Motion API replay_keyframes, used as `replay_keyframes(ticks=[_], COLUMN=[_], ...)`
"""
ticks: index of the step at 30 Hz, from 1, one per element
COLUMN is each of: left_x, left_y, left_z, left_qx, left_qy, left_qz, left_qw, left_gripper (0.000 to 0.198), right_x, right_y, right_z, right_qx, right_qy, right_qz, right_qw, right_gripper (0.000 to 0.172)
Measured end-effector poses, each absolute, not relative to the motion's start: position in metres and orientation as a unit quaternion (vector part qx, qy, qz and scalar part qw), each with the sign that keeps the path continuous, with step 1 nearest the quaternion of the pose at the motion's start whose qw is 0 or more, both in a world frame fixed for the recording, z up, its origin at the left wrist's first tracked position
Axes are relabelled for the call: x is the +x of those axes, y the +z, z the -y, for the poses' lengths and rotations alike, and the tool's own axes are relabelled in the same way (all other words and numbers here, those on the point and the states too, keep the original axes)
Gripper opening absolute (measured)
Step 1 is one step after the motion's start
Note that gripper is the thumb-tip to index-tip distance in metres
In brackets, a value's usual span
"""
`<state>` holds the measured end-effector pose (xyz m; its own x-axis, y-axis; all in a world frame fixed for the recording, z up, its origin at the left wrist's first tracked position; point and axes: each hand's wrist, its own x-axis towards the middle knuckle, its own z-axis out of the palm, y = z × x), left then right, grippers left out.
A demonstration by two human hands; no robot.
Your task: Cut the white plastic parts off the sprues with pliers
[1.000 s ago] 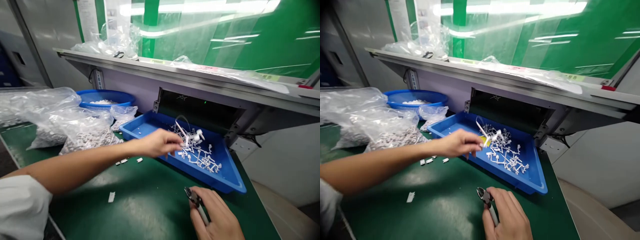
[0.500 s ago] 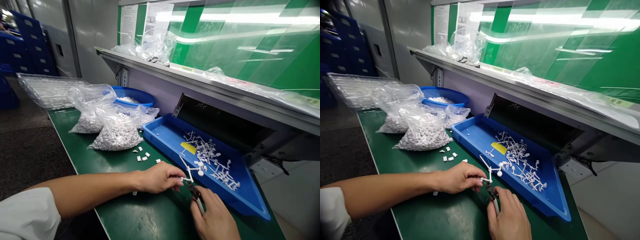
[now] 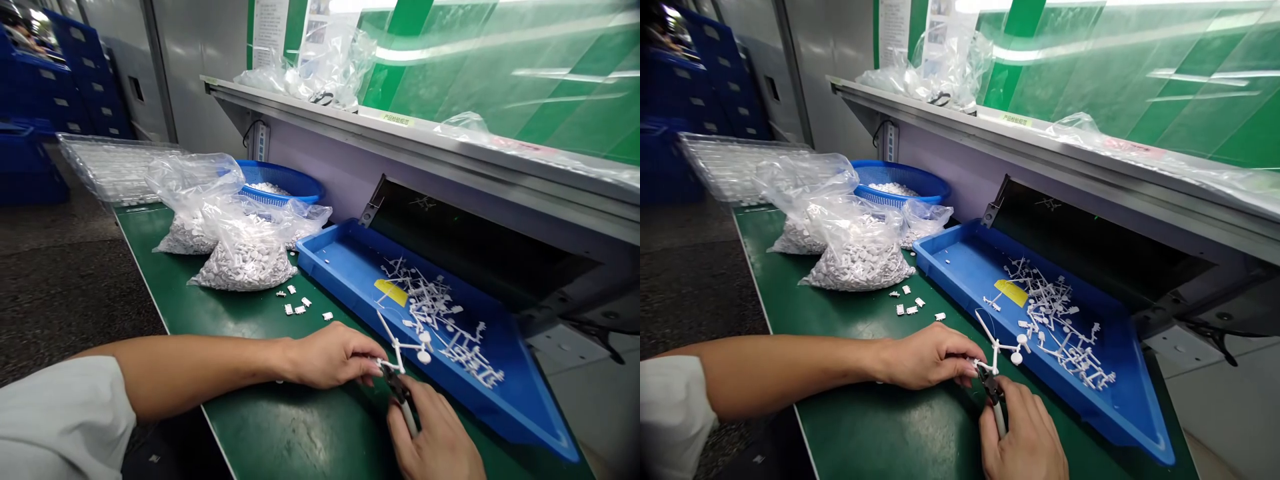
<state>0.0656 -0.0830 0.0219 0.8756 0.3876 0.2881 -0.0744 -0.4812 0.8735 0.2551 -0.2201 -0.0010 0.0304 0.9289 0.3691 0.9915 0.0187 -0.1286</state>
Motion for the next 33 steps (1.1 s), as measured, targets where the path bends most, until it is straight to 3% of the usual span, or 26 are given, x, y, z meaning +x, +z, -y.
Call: replay_keyframes(ticks=[15, 33], left_x=[0.066, 0.071], left_y=[0.022, 0.008], left_z=[0.085, 0.089], left_qx=[0.84, 0.818], left_qy=[0.236, 0.245], left_qz=[-0.083, -0.084], left_qw=[0.482, 0.513], left_gripper=[0.028, 0.03], right_x=[0.258, 0.263], right_y=[-0.009, -0.016], right_z=[0.221, 0.228], right_qx=[-0.682, -0.694], right_qy=[-0.128, -0.143], right_qz=[0.691, 0.691], right_qw=[0.204, 0.14], right_gripper=[0.023, 0.024])
